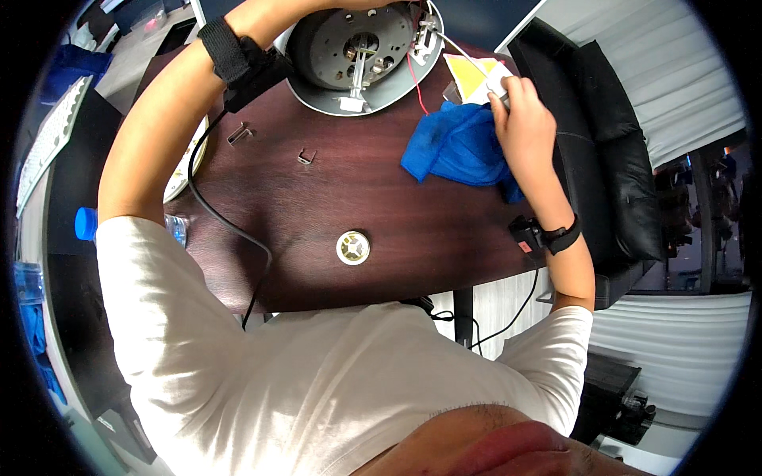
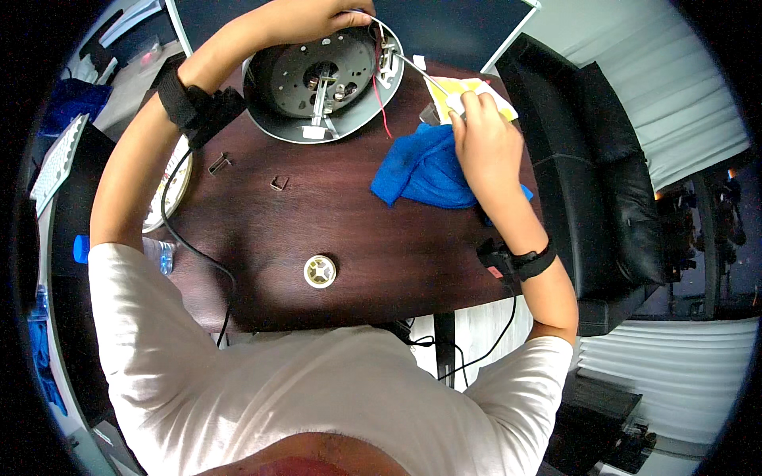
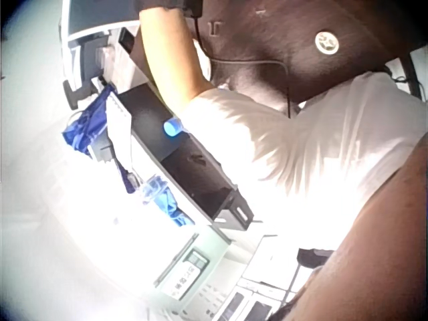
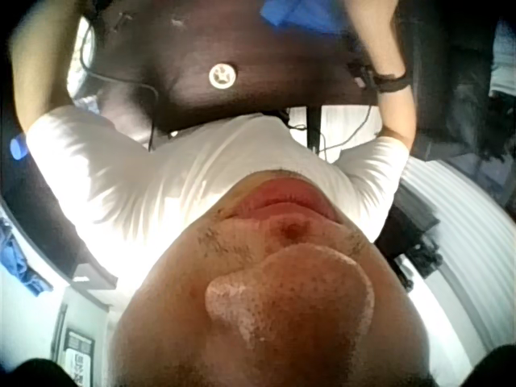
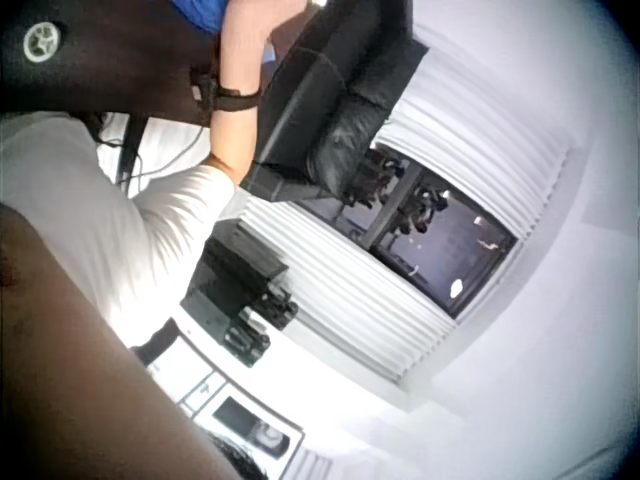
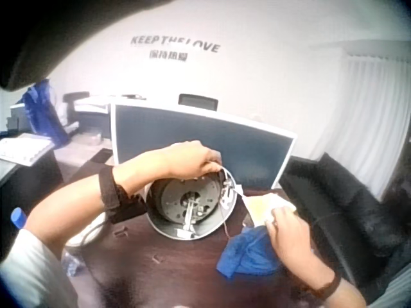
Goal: The person uses a screwdriver to tighten screws on the internal components of a disassembled white appliance. They repeatedly adjust wires and secure parts within the housing while working at a table.
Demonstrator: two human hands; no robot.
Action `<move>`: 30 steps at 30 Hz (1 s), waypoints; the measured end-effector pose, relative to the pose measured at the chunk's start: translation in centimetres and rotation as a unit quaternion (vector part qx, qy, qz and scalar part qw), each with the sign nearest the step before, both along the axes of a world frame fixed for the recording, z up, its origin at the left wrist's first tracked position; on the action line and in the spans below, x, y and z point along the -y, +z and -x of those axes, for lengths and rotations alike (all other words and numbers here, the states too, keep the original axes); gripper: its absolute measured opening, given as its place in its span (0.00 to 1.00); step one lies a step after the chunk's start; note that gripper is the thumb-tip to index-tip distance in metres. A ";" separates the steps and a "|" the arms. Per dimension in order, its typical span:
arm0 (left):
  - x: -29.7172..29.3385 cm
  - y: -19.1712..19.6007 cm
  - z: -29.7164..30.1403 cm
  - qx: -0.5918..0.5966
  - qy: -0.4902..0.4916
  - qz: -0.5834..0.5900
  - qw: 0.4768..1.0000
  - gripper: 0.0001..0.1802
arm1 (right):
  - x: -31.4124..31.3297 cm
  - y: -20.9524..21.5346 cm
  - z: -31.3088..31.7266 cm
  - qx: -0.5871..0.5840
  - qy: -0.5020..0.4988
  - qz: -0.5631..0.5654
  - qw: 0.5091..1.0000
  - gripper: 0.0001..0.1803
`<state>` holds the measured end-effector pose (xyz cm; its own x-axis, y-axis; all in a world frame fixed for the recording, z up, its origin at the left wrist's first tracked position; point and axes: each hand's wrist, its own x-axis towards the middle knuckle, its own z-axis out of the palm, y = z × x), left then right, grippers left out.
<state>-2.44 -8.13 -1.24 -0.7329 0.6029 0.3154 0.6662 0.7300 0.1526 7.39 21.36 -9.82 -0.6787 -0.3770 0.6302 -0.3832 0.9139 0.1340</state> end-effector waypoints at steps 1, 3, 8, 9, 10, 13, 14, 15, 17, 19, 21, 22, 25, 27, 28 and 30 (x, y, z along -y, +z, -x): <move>0.0 0.0 0.0 -0.014 -0.002 0.002 1.000 0.19 | -0.2 0.5 0.0 -0.016 -0.005 -0.026 1.000 0.12; 0.2 0.0 0.0 -0.014 -0.007 -0.005 1.000 0.19 | 0.0 1.4 0.1 -0.069 0.003 -0.077 0.995 0.09; 0.3 0.3 -0.2 -0.013 -0.059 -0.013 0.998 0.18 | 0.5 3.3 0.1 -0.076 -0.030 -0.163 0.983 0.09; 0.1 0.2 -0.4 -0.015 -0.044 -0.002 0.999 0.18 | 0.4 3.6 0.1 -0.086 -0.032 -0.174 0.980 0.09; -0.1 0.2 -0.6 -0.018 -0.030 0.012 0.999 0.17 | 0.3 3.7 0.0 -0.076 -0.017 -0.164 0.983 0.09; -0.6 0.1 -1.1 -0.027 -0.030 0.028 0.999 0.17 | -0.3 3.1 0.0 -0.060 0.028 -0.116 0.991 0.10; -0.6 0.1 -1.2 -0.032 -0.037 0.028 0.998 0.18 | -0.5 2.5 0.1 -0.023 0.017 -0.076 0.997 0.12; -0.6 0.1 -1.2 -0.029 -0.030 0.026 0.999 0.18 | -0.5 1.6 0.2 -0.013 0.012 -0.038 0.999 0.13; -0.4 0.0 -1.1 -0.024 -0.013 0.021 0.999 0.18 | -0.4 -0.4 0.5 0.006 0.024 0.051 0.998 0.15; -0.1 -0.1 -0.7 -0.031 -0.030 0.013 0.999 0.17 | 0.1 -2.2 0.9 0.050 0.050 0.174 0.982 0.13; 0.1 -0.2 -0.2 -0.036 -0.041 0.002 0.999 0.17 | 0.8 -3.4 1.0 0.194 0.029 0.355 0.914 0.10; 0.2 -0.3 0.1 -0.037 -0.044 -0.006 0.998 0.17 | 1.1 -3.7 0.9 0.303 0.027 0.454 0.837 0.09; 0.3 -0.4 0.5 -0.037 -0.048 -0.014 0.998 0.17 | 2.3 -4.2 0.0 0.484 0.124 0.669 0.550 0.11; 0.3 -0.4 0.5 -0.036 -0.047 -0.007 0.998 0.16 | 2.9 -4.2 -0.7 0.510 0.112 0.712 0.470 0.11; 0.3 -0.4 0.4 -0.035 -0.046 0.000 0.998 0.16 | 3.0 -4.2 -0.9 0.526 0.146 0.716 0.434 0.10; 0.5 -0.2 0.1 -0.031 -0.043 0.004 0.999 0.16 | 2.8 -3.8 -0.8 0.473 0.088 0.639 0.600 0.10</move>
